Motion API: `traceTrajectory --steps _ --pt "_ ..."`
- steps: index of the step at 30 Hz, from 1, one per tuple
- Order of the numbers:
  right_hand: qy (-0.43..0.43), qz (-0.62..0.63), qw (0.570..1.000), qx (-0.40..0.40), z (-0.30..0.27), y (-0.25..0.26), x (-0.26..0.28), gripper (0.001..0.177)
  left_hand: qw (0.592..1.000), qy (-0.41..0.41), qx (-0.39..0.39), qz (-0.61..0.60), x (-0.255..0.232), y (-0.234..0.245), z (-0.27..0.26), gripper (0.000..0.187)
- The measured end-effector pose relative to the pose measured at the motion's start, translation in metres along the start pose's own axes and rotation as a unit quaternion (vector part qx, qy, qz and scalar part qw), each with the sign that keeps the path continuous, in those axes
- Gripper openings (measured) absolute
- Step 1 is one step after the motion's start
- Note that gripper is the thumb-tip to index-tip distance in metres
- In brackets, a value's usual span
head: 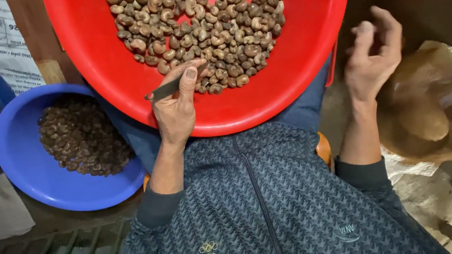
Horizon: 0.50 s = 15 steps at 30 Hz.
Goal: A person manually peels nuts using a small metal tool and sorts them into different plastic bowls while sitting on the floor.
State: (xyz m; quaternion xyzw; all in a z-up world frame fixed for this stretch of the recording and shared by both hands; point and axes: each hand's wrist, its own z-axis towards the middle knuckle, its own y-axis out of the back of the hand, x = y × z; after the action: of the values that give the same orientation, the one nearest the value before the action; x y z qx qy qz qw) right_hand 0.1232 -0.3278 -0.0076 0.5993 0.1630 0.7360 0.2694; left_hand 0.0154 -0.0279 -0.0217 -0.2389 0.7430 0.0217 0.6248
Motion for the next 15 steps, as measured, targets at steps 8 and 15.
traceTrajectory --steps 8,15 --pt "0.245 -0.231 0.887 0.317 -0.008 -0.097 -0.008 0.019 0.992 -0.091 -0.041 0.077 -0.005 -0.013 -0.002 0.019" --pt "0.246 -0.419 0.787 0.38 -0.028 -0.145 -0.048 0.021 0.992 -0.094 -0.064 0.062 -0.012 -0.006 -0.009 0.017"
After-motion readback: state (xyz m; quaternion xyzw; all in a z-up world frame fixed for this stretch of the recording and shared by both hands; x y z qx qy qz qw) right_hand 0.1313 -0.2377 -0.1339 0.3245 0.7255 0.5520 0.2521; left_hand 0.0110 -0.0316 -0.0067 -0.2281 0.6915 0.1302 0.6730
